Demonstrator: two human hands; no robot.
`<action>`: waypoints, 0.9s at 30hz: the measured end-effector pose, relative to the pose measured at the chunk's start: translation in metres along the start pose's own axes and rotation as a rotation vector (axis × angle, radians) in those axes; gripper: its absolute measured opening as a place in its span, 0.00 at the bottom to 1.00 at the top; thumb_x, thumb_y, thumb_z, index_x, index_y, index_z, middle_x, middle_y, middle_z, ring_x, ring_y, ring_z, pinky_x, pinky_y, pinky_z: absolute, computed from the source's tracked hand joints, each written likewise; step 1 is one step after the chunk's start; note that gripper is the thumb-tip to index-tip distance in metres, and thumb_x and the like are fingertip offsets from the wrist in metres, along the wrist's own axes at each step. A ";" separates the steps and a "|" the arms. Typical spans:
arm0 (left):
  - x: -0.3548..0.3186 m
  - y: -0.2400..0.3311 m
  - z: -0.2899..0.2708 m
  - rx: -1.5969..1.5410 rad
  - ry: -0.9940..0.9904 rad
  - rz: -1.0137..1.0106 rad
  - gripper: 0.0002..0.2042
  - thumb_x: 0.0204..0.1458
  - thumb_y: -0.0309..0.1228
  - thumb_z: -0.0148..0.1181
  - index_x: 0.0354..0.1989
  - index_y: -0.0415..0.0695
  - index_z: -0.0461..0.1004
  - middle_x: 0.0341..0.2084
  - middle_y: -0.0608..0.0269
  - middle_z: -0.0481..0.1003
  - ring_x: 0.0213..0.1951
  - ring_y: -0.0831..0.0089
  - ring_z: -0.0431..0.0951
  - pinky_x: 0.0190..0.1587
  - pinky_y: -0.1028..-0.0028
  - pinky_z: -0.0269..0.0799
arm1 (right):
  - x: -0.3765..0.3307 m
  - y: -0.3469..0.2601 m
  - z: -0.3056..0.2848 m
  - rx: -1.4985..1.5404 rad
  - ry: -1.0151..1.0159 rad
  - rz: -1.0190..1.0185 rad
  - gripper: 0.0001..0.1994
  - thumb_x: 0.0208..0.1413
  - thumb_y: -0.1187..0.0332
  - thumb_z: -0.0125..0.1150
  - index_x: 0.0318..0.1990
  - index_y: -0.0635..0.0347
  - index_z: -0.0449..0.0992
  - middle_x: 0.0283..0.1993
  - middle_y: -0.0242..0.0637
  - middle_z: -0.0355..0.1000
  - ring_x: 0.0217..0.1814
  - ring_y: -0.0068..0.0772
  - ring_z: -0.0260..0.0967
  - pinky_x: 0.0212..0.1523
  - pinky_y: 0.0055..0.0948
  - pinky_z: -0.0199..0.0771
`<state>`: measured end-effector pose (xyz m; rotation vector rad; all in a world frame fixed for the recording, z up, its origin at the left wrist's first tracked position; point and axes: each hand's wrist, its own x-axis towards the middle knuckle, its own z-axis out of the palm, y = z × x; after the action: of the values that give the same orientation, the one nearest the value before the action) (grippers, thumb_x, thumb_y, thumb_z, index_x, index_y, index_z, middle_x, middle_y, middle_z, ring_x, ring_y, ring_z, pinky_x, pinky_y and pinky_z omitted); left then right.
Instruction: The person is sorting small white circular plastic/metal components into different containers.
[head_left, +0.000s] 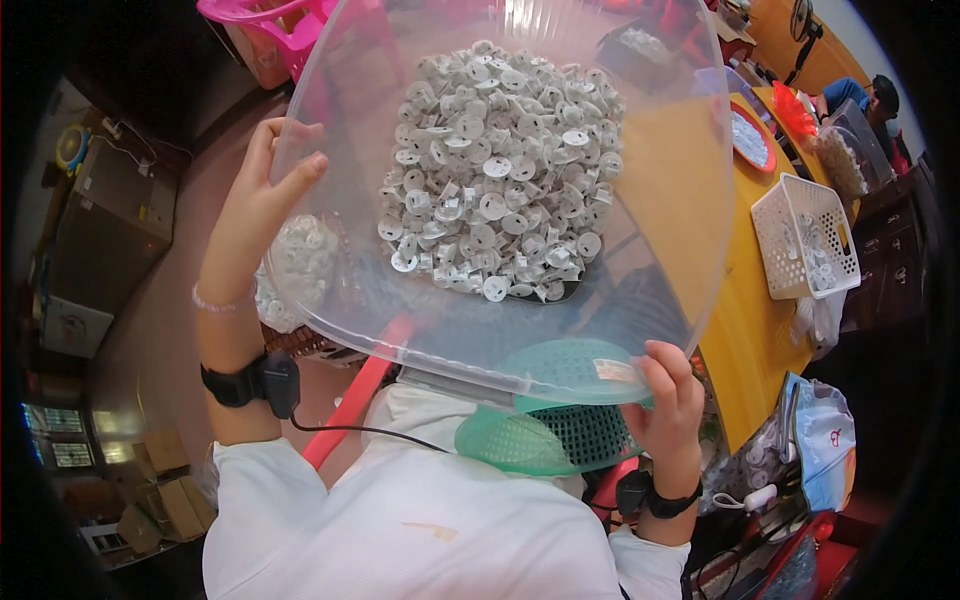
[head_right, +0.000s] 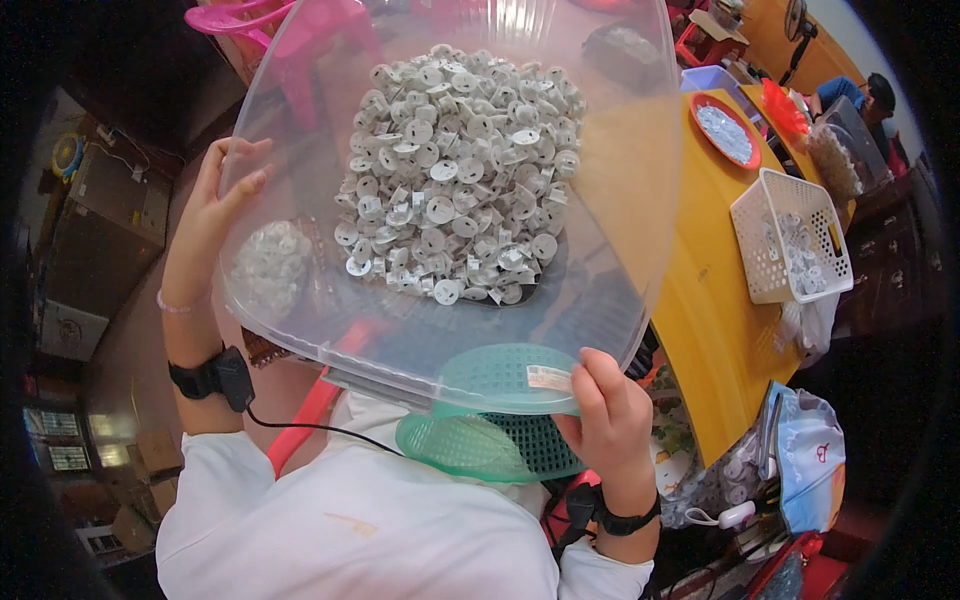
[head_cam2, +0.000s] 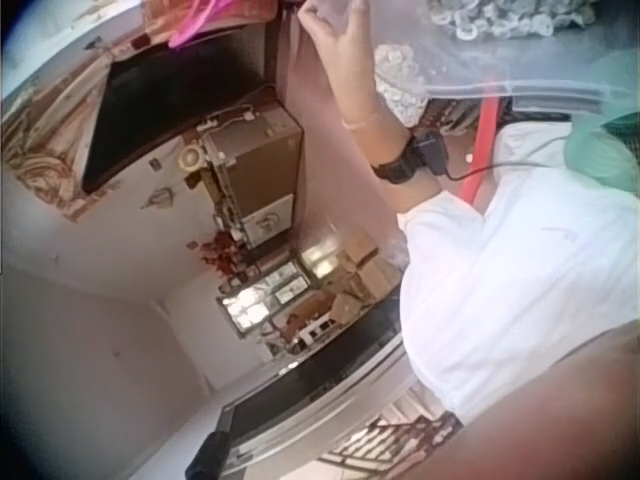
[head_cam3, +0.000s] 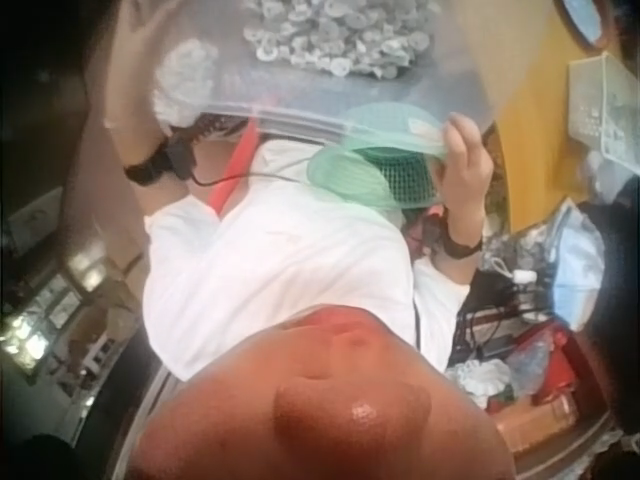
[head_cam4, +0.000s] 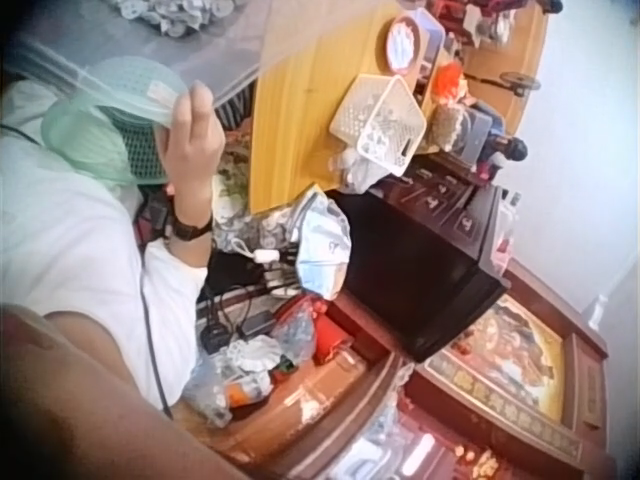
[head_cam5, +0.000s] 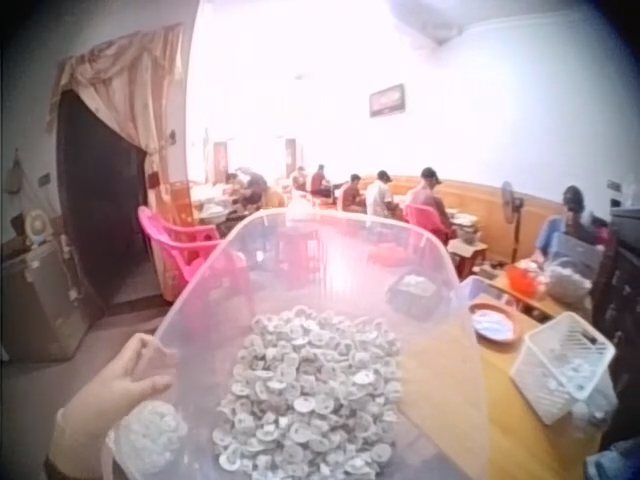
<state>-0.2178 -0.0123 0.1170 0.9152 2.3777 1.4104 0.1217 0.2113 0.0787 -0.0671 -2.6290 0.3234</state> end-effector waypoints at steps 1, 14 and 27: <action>0.005 0.004 0.000 -0.159 0.005 -0.100 0.17 0.51 0.35 0.52 0.48 0.43 0.61 0.46 0.63 0.67 0.47 0.75 0.66 0.49 0.75 0.60 | 0.000 -0.001 0.000 0.001 -0.005 0.003 0.21 0.39 0.68 0.63 0.41 0.65 0.65 0.44 0.46 0.65 0.29 0.41 0.69 0.25 0.29 0.71; 0.079 -0.018 -0.013 -0.644 -0.436 -0.056 0.39 0.38 0.24 0.54 0.63 0.49 0.46 0.60 0.60 0.54 0.51 0.64 0.66 0.47 0.65 0.67 | 0.013 -0.010 -0.004 -0.018 0.001 0.027 0.25 0.30 0.73 0.65 0.41 0.63 0.64 0.44 0.44 0.65 0.29 0.41 0.70 0.27 0.29 0.72; 0.059 -0.022 -0.014 -0.688 -0.371 -0.074 0.39 0.36 0.25 0.54 0.63 0.43 0.47 0.60 0.55 0.53 0.53 0.61 0.64 0.48 0.63 0.68 | 0.023 -0.023 -0.040 -0.025 -0.103 0.347 0.37 0.29 0.81 0.60 0.56 0.60 0.62 0.59 0.52 0.57 0.38 0.42 0.70 0.36 0.30 0.72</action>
<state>-0.2793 0.0067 0.1126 0.7877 1.4816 1.6788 0.1212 0.2001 0.1291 -0.5312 -2.7180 0.4203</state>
